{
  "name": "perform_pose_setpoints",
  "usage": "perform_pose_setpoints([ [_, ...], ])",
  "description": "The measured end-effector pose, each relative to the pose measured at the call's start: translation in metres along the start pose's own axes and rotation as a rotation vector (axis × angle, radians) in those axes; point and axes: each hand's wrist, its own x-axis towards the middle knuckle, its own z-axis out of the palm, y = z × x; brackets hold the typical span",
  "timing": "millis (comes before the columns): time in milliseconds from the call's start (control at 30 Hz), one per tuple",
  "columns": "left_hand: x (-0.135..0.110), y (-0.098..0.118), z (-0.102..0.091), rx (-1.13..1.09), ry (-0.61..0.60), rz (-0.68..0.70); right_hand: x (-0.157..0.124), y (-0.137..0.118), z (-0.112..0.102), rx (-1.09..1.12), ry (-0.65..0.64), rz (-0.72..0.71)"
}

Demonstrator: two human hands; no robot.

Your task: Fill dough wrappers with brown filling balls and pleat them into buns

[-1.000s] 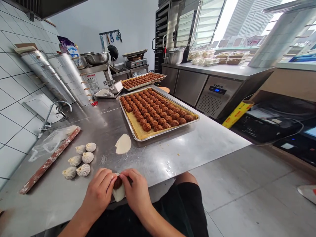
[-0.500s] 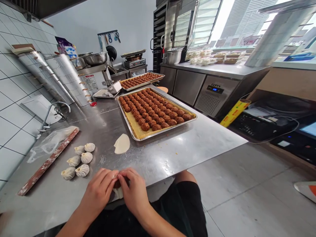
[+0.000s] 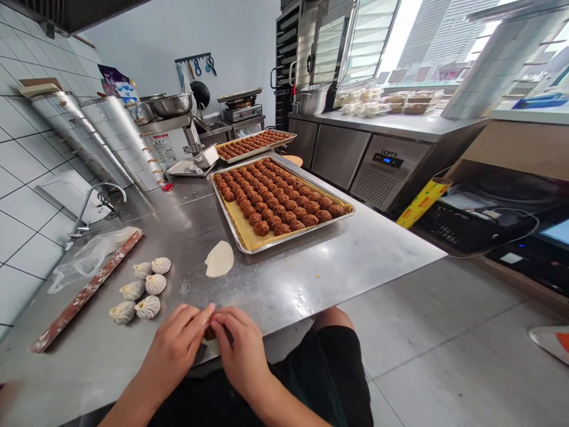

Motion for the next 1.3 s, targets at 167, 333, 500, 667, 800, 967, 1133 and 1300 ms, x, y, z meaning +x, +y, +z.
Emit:
perform_pose_setpoints([
  [167,0.0,0.002,0.003,-0.036,0.06,-0.032,0.001,0.006,-0.003,-0.021,0.051,0.036],
  [333,0.001,0.003,0.004,-0.019,0.022,-0.025,0.007,-0.005,-0.004,0.04,0.052,0.125],
  [500,0.001,0.004,0.002,-0.002,0.026,-0.004,-0.004,0.002,-0.007,-0.057,-0.006,-0.059],
  [667,0.003,0.008,0.005,0.001,0.065,-0.043,0.005,-0.002,-0.007,-0.002,0.116,0.125],
  [800,0.002,0.006,0.004,0.011,0.018,-0.01,0.002,-0.005,-0.004,0.012,0.039,0.047],
  [967,0.001,0.006,0.006,-0.003,0.076,-0.007,-0.004,0.004,-0.007,-0.032,0.045,-0.028],
  [1133,0.002,0.01,0.008,0.002,0.068,-0.036,0.006,-0.007,-0.009,0.071,0.095,0.159],
  [1300,0.0,0.007,0.006,0.009,0.024,-0.006,-0.005,-0.002,-0.009,-0.036,-0.016,-0.051],
])
